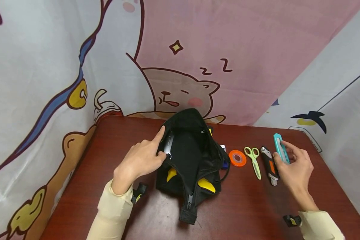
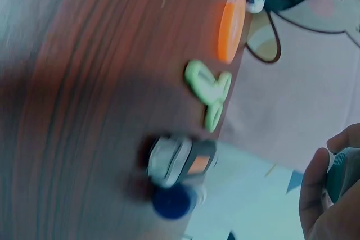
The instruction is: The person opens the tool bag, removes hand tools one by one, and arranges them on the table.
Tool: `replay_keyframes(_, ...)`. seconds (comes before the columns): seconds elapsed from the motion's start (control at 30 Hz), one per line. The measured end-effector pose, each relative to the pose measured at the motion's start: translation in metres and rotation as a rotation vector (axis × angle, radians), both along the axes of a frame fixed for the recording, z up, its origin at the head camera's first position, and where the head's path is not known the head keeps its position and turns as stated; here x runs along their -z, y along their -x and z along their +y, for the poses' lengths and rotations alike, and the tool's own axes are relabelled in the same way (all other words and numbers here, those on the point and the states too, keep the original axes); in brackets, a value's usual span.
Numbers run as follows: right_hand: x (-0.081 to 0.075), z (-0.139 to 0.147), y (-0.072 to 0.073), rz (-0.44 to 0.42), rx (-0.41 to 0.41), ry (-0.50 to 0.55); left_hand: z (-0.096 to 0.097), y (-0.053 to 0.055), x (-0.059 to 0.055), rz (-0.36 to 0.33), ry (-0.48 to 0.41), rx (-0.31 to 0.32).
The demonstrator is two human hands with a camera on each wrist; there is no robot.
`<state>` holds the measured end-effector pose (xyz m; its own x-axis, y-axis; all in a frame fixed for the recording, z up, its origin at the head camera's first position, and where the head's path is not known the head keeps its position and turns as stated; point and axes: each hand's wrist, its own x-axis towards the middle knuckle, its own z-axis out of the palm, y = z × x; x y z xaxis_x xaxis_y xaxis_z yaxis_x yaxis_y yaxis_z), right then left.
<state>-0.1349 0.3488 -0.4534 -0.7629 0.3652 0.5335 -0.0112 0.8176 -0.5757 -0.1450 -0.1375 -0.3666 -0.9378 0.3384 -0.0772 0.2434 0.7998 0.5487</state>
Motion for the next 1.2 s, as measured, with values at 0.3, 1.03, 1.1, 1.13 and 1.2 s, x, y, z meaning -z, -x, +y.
replay_keyframes(0.3,0.016,0.046,0.006,-0.145,0.072,0.032,0.0,0.0,0.0,-0.004,-0.002,-0.001)
replay_keyframes(1.03,0.053,0.109,0.015,-0.395,0.052,-0.037,0.001,0.001,0.0,-0.013,0.003,-0.004)
replay_keyframes(1.1,0.054,0.111,0.016,-0.407,0.034,-0.043,0.001,0.001,0.0,-0.011,0.004,-0.004)
replay_keyframes(1.13,0.055,0.112,0.016,-0.416,0.025,-0.048,0.001,0.001,0.0,-0.011,0.004,-0.005)
replay_keyframes(1.2,0.056,0.113,0.018,-0.431,0.009,-0.058,0.001,0.001,0.0,-0.013,0.003,-0.008)
